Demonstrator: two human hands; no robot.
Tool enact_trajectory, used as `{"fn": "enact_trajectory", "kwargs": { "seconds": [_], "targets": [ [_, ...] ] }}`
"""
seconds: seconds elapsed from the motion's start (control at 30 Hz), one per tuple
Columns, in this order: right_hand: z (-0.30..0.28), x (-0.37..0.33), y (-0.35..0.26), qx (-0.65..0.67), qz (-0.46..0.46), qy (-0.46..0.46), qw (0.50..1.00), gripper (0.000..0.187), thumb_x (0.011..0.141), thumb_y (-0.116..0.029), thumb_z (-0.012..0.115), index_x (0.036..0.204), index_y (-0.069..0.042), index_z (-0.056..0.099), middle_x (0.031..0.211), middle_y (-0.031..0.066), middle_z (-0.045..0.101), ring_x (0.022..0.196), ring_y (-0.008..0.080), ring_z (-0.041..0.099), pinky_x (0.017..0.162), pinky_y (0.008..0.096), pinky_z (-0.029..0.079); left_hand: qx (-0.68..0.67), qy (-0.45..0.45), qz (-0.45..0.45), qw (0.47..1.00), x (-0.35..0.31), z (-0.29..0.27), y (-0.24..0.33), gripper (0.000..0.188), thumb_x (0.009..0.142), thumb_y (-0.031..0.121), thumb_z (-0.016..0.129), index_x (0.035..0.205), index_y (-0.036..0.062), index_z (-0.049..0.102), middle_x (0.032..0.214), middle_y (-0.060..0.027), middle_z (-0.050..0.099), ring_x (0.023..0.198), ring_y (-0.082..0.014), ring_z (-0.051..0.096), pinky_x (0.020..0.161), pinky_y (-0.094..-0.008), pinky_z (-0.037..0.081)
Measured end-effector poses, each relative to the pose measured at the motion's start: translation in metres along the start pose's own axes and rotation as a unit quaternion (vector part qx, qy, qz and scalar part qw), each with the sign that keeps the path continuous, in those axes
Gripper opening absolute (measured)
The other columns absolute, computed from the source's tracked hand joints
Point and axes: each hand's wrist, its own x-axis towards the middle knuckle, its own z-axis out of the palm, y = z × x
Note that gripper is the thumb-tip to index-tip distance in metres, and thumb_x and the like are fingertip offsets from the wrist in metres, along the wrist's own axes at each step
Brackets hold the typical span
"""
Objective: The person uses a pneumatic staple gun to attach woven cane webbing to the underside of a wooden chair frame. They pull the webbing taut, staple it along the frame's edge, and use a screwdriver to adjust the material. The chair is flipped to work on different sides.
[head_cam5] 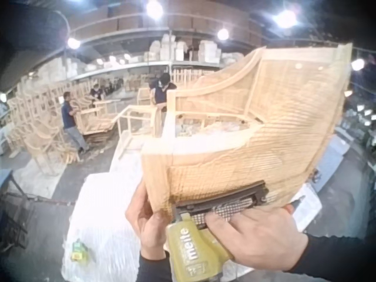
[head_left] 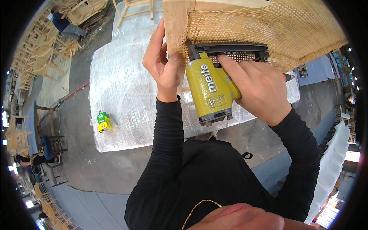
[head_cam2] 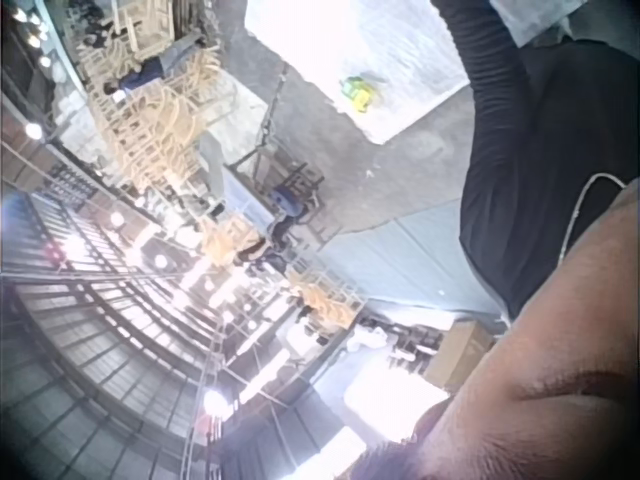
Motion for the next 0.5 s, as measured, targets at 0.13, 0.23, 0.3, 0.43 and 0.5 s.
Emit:
{"fn": "enact_trajectory", "kwargs": {
  "seconds": [0.13, 0.23, 0.3, 0.43, 0.5],
  "targets": [
    [0.0008, -0.0002, -0.0005, 0.002, -0.001, 0.008, 1.000, 0.064, 0.067, -0.012, 0.082, 0.129, -0.009, 0.066, 0.077, 0.0029, 0.063, 0.070, 0.0220, 0.066, 0.062, 0.0352, 0.053, 0.023, 0.003, 0.003, 1.000, -0.0009, -0.0013, -0.0015, 0.078, 0.089, 0.033, 0.070, 0.149, -0.0122, 0.049, 0.146, -0.0259, 0.058, 0.130, -0.0307, 0.062, 0.106, -0.0420, 0.053],
    [-0.0004, -0.0003, -0.0018, -0.009, -0.001, -0.002, 1.000, 0.062, 0.068, -0.012, 0.082, 0.128, -0.009, 0.066, 0.076, 0.0029, 0.063, 0.070, 0.0220, 0.066, 0.062, 0.0348, 0.053, 0.026, 0.003, 0.008, 1.000, -0.0023, -0.0030, -0.0021, 0.078, 0.089, 0.032, 0.071, 0.149, -0.0122, 0.049, 0.145, -0.0262, 0.059, 0.129, -0.0302, 0.062, 0.106, -0.0415, 0.052],
    [-0.0002, -0.0009, -0.0016, -0.004, -0.001, -0.003, 1.000, 0.062, 0.069, -0.012, 0.082, 0.129, -0.009, 0.066, 0.076, 0.0033, 0.063, 0.070, 0.0222, 0.066, 0.062, 0.0350, 0.052, 0.023, 0.004, 0.008, 1.000, -0.0029, -0.0031, -0.0033, 0.078, 0.089, 0.031, 0.072, 0.149, -0.0122, 0.049, 0.144, -0.0259, 0.059, 0.129, -0.0293, 0.062, 0.105, -0.0404, 0.053],
    [0.0012, 0.0026, -0.0016, 0.008, -0.003, -0.003, 1.000, 0.061, 0.069, -0.012, 0.081, 0.128, -0.009, 0.065, 0.076, 0.0037, 0.064, 0.070, 0.0224, 0.067, 0.062, 0.0354, 0.052, 0.020, -0.002, 0.003, 1.000, -0.0049, 0.0003, -0.0026, 0.078, 0.088, 0.028, 0.071, 0.150, -0.0128, 0.048, 0.140, -0.0246, 0.062, 0.124, -0.0274, 0.064, 0.103, -0.0372, 0.052],
    [0.0014, 0.0030, -0.0007, 0.009, 0.004, -0.023, 1.000, 0.060, 0.069, -0.012, 0.081, 0.127, -0.010, 0.064, 0.076, 0.0036, 0.064, 0.070, 0.0224, 0.067, 0.062, 0.0358, 0.052, 0.031, -0.001, -0.010, 0.999, -0.0044, 0.0011, -0.0021, 0.077, 0.088, 0.027, 0.070, 0.150, -0.0133, 0.048, 0.140, -0.0244, 0.062, 0.123, -0.0270, 0.065, 0.103, -0.0362, 0.052]
  ]
}}
